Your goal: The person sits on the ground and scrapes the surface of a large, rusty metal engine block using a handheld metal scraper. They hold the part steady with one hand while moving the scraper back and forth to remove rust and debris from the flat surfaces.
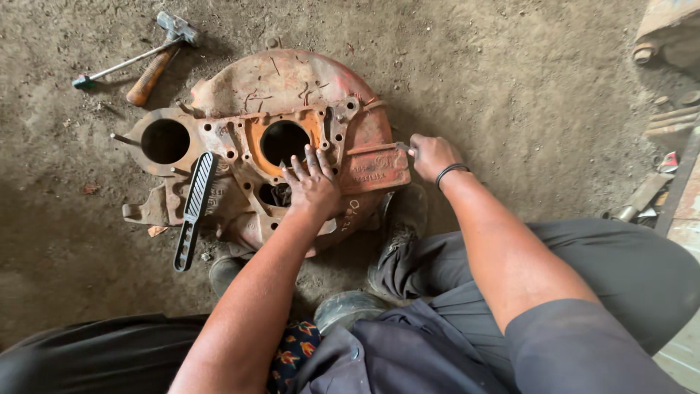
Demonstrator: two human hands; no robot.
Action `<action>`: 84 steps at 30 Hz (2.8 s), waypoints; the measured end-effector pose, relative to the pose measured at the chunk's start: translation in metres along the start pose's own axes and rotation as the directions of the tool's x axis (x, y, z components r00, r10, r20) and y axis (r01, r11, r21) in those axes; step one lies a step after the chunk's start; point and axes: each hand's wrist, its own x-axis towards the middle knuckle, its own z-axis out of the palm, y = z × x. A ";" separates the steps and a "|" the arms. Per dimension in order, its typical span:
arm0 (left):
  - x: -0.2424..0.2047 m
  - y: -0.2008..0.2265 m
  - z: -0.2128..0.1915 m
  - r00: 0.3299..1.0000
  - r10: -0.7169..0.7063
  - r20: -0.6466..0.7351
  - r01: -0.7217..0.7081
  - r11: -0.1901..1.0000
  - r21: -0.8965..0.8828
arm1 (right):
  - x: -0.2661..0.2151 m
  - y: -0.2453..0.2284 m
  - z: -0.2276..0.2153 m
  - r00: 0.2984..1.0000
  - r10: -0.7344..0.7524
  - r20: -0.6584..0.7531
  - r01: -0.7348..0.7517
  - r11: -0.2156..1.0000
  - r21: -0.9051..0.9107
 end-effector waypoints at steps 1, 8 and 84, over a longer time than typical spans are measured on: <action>0.000 -0.001 0.001 1.000 0.000 0.015 0.000 1.000 -0.007 | 0.000 0.003 0.004 0.999 -0.035 0.009 0.035 0.999 -0.001; -0.005 0.000 -0.011 1.000 0.006 0.015 -0.006 1.000 -0.024 | -0.001 0.005 -0.007 0.992 -0.025 0.122 0.028 0.999 -0.027; -0.014 -0.006 -0.011 0.923 -0.023 -0.384 -0.079 0.966 -0.246 | 0.077 -0.050 0.009 0.944 0.271 -0.191 -0.254 0.961 0.106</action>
